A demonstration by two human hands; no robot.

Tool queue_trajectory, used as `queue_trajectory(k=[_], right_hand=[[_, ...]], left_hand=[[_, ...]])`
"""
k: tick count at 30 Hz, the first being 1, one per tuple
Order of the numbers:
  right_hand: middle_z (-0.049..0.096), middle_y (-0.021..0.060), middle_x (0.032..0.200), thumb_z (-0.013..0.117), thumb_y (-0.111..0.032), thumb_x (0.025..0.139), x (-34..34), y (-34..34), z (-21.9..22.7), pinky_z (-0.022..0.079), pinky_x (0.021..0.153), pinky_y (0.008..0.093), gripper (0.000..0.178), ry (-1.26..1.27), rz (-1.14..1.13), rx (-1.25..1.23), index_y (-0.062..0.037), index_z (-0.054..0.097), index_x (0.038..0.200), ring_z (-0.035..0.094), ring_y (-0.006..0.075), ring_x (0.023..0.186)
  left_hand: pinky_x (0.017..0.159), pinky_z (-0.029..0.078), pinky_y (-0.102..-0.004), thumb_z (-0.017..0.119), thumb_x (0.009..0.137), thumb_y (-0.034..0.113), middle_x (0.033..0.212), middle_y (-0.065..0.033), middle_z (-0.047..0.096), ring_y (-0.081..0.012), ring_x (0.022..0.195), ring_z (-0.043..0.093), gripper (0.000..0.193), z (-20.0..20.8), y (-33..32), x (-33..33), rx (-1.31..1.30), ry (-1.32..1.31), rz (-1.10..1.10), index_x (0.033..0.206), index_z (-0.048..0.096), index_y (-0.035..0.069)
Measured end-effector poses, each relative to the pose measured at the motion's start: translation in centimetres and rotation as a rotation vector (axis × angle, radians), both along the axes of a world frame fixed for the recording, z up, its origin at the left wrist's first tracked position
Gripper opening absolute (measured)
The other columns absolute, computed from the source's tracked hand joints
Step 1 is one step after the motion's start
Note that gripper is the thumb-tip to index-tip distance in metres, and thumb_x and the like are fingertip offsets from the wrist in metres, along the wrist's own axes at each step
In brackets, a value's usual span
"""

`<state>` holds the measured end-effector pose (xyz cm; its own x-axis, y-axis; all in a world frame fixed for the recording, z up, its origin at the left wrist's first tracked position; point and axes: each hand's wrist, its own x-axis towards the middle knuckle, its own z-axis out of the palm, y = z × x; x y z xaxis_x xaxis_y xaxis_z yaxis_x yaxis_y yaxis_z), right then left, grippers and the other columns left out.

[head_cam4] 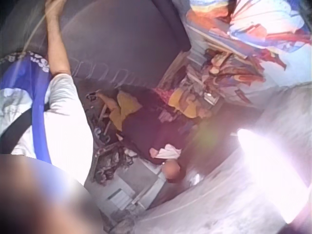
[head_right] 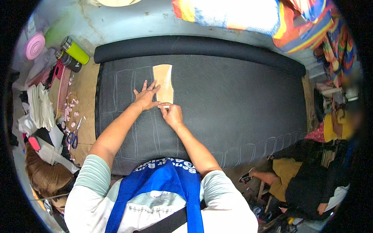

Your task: The person uses a small rectangular template and a white marking tool to draw repeated rectangular outlines on a large black fabric roll. They reposition the template multiple times and trace its edges to create a grid of marked sections on the fabric surface.

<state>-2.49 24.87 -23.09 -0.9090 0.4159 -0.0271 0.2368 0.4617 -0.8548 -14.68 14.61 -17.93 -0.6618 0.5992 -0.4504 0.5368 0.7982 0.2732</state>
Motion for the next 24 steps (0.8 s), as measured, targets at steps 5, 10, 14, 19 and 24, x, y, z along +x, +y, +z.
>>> queue_trajectory(k=[5, 10, 14, 19, 24], right_hand=[[0.056, 0.005, 0.051, 0.06, -0.011, 0.081, 4.1, 4.4, 0.6, 0.043, 0.046, 0.0294, 0.012, 0.135, -0.307, 0.296, -0.0022, 0.068, 0.082, 0.052, 0.0096, 0.047], [0.064, 0.0072, 0.069, 0.059, -0.013, 0.086, 10.1, 7.8, 2.7, 0.046, 0.048, 0.024, 0.017, 0.126, -0.445, -0.335, 0.0016, 0.064, 0.092, 0.057, 0.0098, 0.053], [0.063, 0.0088, 0.073, 0.054, -0.016, 0.09, 15.4, 9.4, 4.2, 0.048, 0.048, 0.0232, 0.023, 0.141, -0.588, -0.54, 0.0004, 0.058, 0.105, 0.059, 0.0126, 0.054], [0.061, 0.0157, 0.093, 0.051, -0.038, 0.091, 18.6, 10.5, 4.9, 0.055, 0.062, 0.0373, 0.046, 0.287, -0.485, -1.299, 0.0002, 0.047, 0.116, 0.064, 0.0233, 0.076], [0.059, 0.009, 0.096, 0.064, 0.009, 0.072, 18.1, 8.5, 1.3, 0.053, 0.07, 0.0266, 0.05, -0.008, -0.337, -0.687, 0.0018, 0.048, 0.119, 0.061, 0.015, 0.078]], left_hand=[[0.096, 0.027, -0.0659, 0.076, 0.067, 0.028, 0.141, -0.0093, 0.03, -0.0319, 0.135, 0.019, 0.076, -0.1, 2.5, -0.1, -0.053, 0.007, 0.082, 0.134, 0.04, 0.019], [0.08, 0.05, -0.0363, 0.076, 0.064, 0.022, 0.102, -0.0144, 0.063, -0.0326, 0.091, 0.063, 0.047, -2.8, 5.4, -0.6, 0.305, 0.102, 0.68, 0.102, 0.061, -0.001], [0.067, 0.051, -0.0349, 0.075, 0.065, 0.018, 0.071, -0.0151, 0.067, -0.0253, 0.066, 0.066, 0.023, -2.5, 5.4, -0.9, 0.708, -0.087, 0.661, 0.077, 0.068, 0.0], [0.066, 0.05, -0.0306, 0.066, 0.071, 0.003, 0.077, -0.0092, 0.058, -0.0214, 0.072, 0.061, 0.01, -2.8, 5.2, 7.5, 1.14, 0.41, -0.093, 0.081, 0.067, 0.005], [0.088, 0.041, -0.0449, 0.066, 0.07, 0.009, 0.098, -0.0081, 0.059, -0.0252, 0.097, 0.056, 0.022, -5.0, 2.1, 15.7, 0.771, 0.083, -0.285, 0.092, 0.065, 0.007]])
